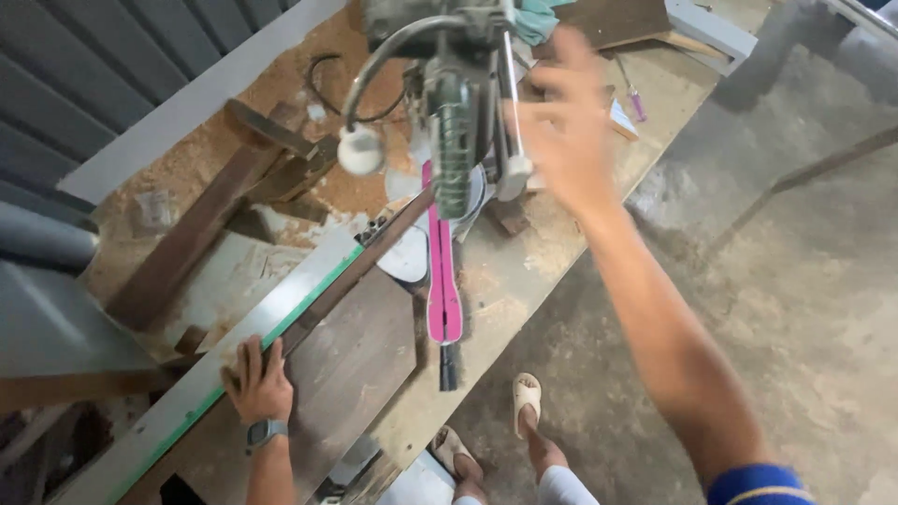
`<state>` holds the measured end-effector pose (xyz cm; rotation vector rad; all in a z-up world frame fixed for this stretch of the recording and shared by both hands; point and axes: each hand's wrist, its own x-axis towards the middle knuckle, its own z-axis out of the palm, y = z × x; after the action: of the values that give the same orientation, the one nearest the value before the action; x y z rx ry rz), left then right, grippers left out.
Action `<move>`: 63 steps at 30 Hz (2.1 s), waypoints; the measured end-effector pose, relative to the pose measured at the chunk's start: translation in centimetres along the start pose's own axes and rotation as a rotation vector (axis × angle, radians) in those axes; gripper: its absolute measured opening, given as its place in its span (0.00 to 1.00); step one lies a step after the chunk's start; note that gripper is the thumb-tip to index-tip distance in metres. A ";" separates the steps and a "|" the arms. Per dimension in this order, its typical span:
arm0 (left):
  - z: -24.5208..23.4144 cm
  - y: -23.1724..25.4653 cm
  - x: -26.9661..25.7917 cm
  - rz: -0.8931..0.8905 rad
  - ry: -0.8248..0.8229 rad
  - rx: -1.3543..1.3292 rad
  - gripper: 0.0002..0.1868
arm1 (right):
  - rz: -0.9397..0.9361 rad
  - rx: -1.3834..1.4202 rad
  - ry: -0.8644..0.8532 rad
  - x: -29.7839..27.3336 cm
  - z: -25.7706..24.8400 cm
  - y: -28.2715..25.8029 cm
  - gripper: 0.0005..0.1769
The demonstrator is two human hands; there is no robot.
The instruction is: The person carries a wooden stick to a miter saw, measures it with a ruler, and cuts it. They then carry the cut piece to a wooden bed frame and fit it into a corner joint.
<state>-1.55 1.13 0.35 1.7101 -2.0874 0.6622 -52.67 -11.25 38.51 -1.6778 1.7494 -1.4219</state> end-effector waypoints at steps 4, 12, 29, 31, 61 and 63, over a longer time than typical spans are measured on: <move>0.3 3.8 -1.0 -0.219 -0.166 0.024 0.21 | 0.026 0.182 0.451 -5.0 -5.8 12.4 0.26; 1.4 7.3 1.3 -0.321 0.030 0.081 0.12 | 0.867 0.077 -0.030 -10.7 -0.2 35.8 0.21; 2.6 10.1 2.1 -0.438 0.060 0.070 0.15 | 0.830 0.594 -0.287 2.1 13.6 36.1 0.29; 2.2 10.3 2.3 -0.465 0.059 0.052 0.15 | 0.830 0.741 -0.324 2.1 14.2 37.7 0.24; 5.1 5.0 1.8 -0.216 -0.104 -0.043 0.16 | 1.263 0.009 0.197 -23.5 -8.2 40.4 0.29; 4.9 2.9 3.1 0.023 -0.074 0.141 0.16 | 0.778 -1.114 -0.576 -31.8 -7.3 43.1 0.27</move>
<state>-4.95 -3.67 -2.41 1.8139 -2.1602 0.7809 -74.54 11.78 -5.28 -1.2356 2.4925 0.4442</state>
